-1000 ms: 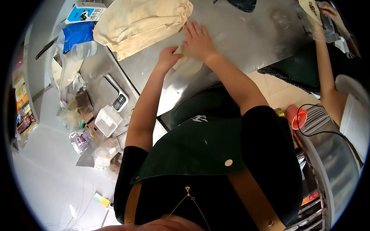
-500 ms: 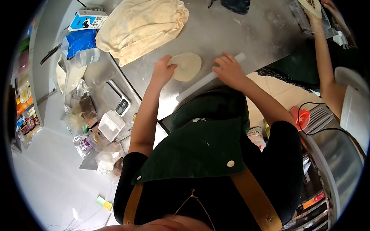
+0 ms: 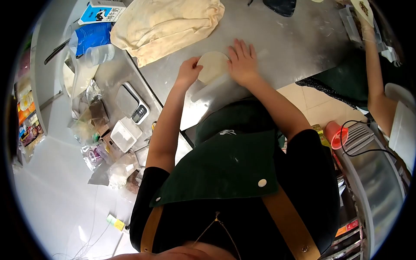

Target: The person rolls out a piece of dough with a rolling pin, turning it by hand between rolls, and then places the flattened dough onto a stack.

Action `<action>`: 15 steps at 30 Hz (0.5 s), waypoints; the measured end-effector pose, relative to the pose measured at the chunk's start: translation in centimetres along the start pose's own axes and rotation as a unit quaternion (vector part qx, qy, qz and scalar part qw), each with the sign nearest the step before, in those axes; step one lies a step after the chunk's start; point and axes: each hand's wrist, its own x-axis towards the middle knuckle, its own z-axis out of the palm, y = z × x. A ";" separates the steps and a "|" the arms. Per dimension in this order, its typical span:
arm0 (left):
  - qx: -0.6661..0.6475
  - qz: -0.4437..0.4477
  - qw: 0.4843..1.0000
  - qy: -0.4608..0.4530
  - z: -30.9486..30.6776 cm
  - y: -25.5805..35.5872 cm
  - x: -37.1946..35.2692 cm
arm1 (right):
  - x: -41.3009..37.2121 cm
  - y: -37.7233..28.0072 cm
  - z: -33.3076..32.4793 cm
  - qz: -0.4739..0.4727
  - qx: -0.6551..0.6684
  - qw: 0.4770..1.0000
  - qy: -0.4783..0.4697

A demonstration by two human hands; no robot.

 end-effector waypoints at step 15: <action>-0.028 0.059 0.998 -0.027 0.2 -0.5 2.4 | 2.8 -1.2 -0.1 0.027 -0.036 0.997 -0.057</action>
